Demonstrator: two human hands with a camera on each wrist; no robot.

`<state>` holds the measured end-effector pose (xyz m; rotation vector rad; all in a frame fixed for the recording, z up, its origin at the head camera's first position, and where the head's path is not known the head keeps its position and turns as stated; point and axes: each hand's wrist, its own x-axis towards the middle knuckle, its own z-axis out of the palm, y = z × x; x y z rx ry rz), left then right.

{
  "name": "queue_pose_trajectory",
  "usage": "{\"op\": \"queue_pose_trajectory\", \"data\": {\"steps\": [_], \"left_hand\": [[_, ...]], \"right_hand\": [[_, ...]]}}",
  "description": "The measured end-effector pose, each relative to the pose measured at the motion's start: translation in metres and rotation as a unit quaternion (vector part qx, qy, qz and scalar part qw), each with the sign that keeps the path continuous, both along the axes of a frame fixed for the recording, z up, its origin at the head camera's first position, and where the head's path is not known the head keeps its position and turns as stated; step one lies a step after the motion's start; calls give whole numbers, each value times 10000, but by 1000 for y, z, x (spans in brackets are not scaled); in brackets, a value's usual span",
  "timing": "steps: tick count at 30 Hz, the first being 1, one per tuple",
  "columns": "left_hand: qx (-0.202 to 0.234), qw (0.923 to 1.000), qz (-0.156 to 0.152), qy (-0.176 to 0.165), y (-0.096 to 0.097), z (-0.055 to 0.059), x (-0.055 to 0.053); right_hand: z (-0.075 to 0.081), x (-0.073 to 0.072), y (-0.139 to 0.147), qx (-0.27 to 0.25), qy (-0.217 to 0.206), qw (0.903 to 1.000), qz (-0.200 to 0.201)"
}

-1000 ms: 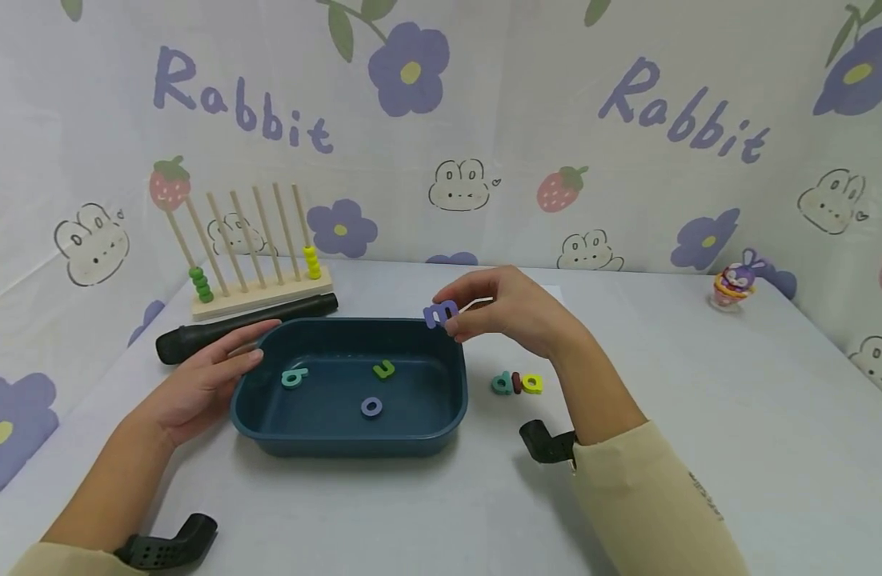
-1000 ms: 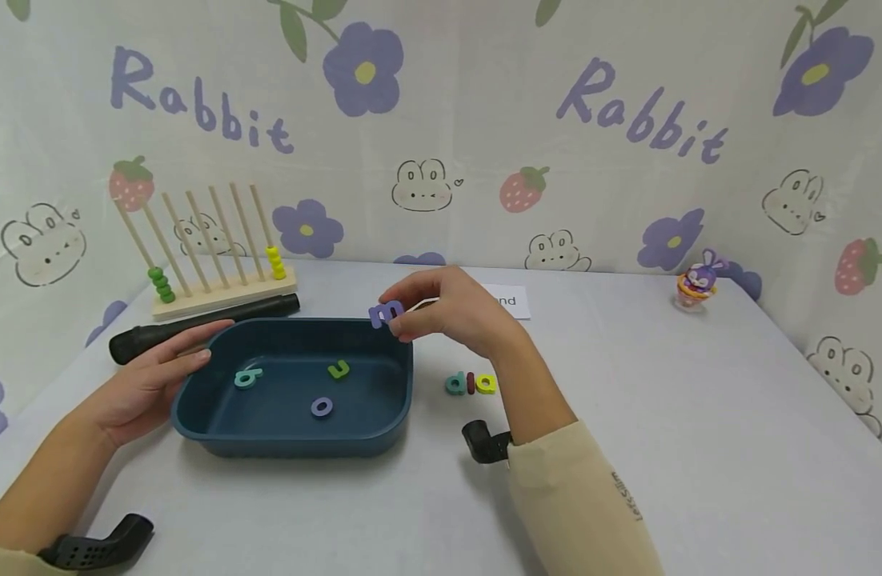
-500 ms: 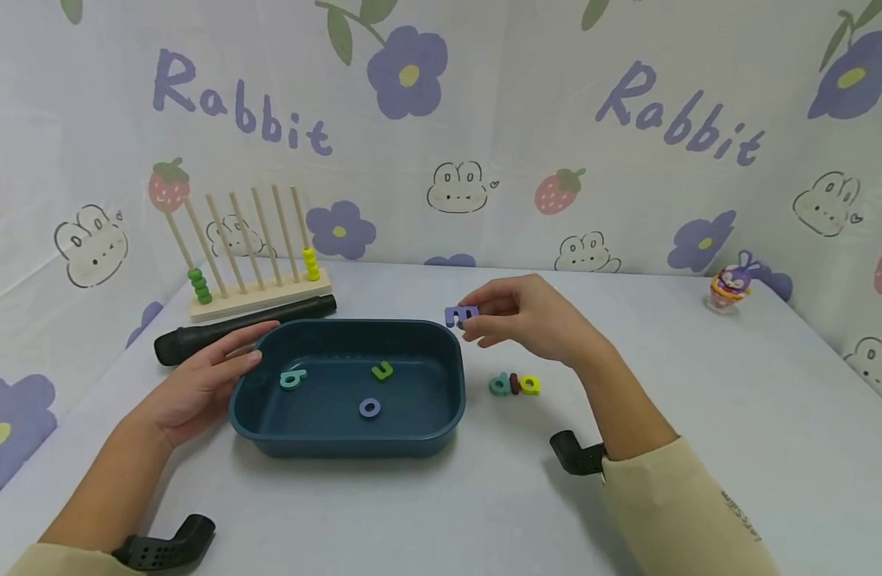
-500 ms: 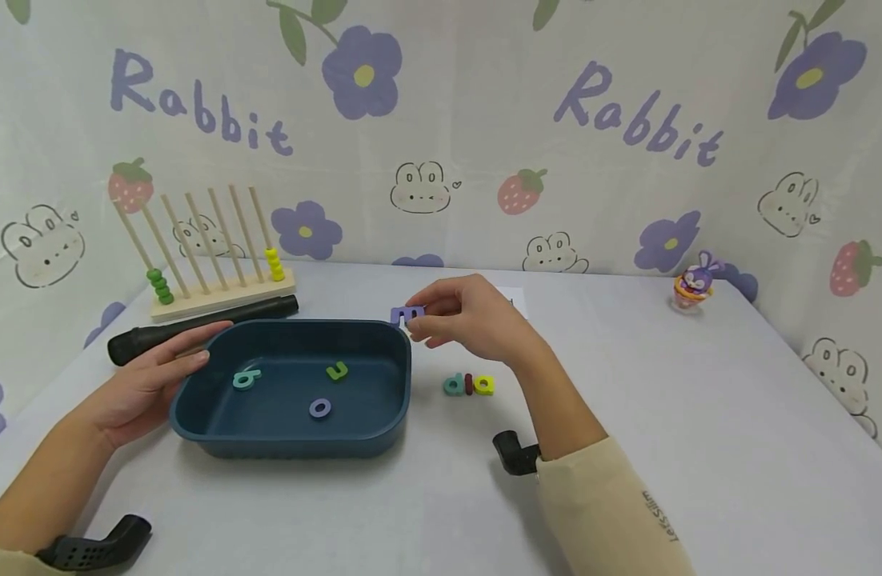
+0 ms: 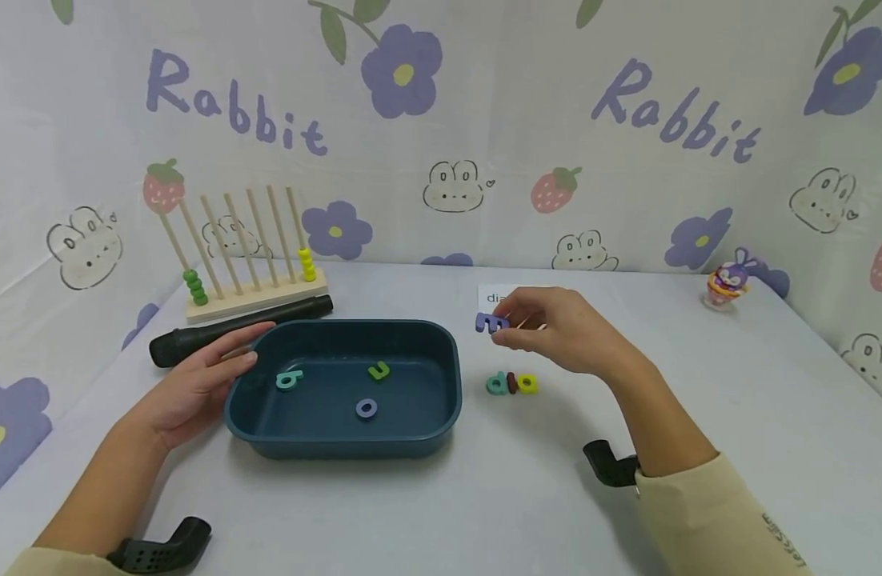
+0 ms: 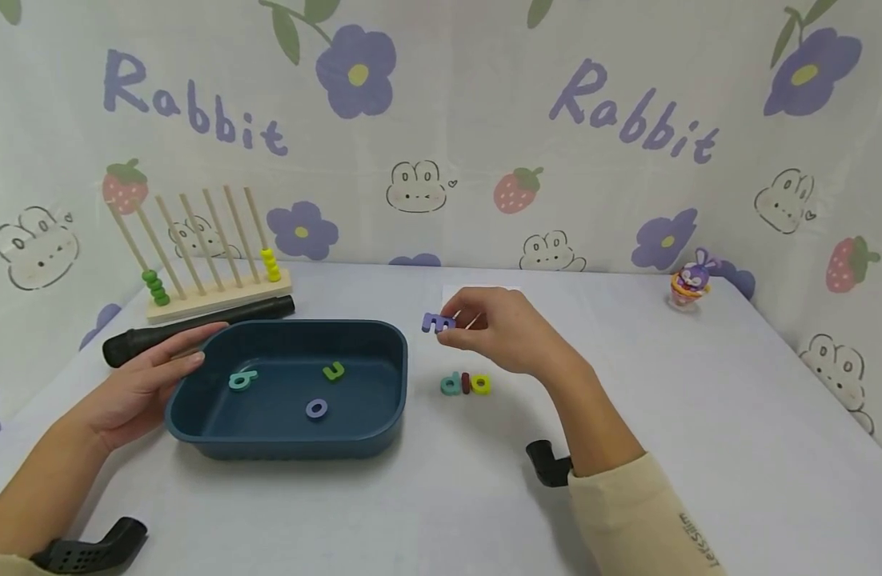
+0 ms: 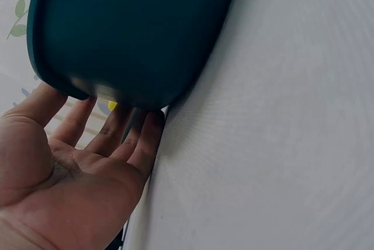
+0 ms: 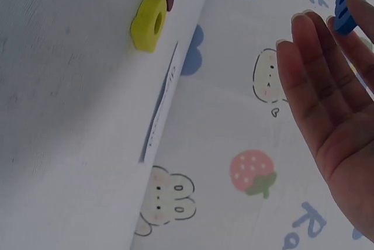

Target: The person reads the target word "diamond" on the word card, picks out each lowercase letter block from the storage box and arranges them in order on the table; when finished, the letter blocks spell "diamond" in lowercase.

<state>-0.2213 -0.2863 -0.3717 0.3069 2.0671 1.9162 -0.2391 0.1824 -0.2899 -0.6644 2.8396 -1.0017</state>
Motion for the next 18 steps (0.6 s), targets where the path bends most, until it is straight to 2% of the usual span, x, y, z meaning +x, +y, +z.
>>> {"op": "queue_pose_trajectory", "data": {"steps": [9,18], "left_hand": [[54,10000,-43,-43,1,-2,1],[86,9998,-39,-156,1,1,0]], "right_hand": [[0,0,19,338,40,9991,-244],[3,0,39,685,-420,9963,-320]]}}
